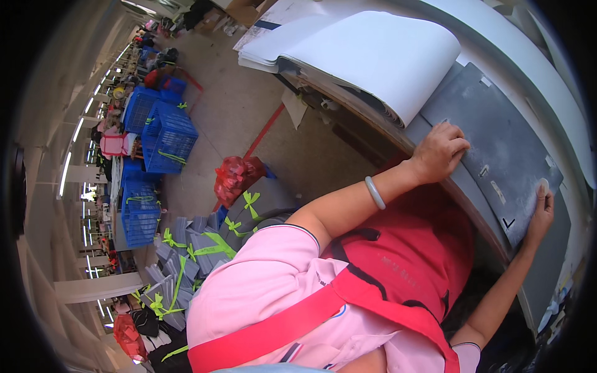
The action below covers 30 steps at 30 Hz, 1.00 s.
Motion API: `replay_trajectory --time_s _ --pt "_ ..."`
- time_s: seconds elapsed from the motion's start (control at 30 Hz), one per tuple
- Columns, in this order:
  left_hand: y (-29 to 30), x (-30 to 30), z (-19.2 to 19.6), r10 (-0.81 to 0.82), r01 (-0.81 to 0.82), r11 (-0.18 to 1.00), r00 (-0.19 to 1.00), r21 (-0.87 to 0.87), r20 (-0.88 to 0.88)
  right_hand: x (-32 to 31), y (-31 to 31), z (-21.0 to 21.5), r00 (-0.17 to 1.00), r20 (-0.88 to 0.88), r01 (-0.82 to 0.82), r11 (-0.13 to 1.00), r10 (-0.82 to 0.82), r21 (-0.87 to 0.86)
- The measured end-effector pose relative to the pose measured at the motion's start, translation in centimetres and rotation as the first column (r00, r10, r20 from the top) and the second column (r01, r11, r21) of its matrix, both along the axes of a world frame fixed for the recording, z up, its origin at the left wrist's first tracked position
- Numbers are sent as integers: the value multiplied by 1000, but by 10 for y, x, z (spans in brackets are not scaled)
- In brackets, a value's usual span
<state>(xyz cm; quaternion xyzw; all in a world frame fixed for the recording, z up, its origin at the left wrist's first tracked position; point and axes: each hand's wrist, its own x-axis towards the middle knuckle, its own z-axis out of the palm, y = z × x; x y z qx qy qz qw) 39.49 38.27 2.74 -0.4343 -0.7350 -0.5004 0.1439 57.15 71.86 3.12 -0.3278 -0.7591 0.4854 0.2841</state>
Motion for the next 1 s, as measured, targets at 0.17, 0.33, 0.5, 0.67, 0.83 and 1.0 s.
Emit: replay_trajectory --time_s 0.17,0.33,0.5,0.67,0.83,1.0 --pt "-1 -11 4 -147 148 989 988 -25 49 21 41 -23 997 -74 -13 997 7 -80" --pt "-53 -34 14 -93 91 973 996 -210 1 -3 8 3 998 10 -67 990 69 -123" --pt "-42 -35 21 -188 146 920 979 -363 -83 19 24 -7 991 98 -87 996 90 -35" --pt "-40 -40 26 -116 36 907 979 -419 -167 0 1 13 980 196 -52 999 47 18" --pt "-33 -40 36 -122 53 875 986 -481 -113 0 11 16 985 148 -102 993 92 62" --pt "-44 -27 41 -180 163 830 984 -533 20 0 -14 48 966 252 -65 998 64 -4"
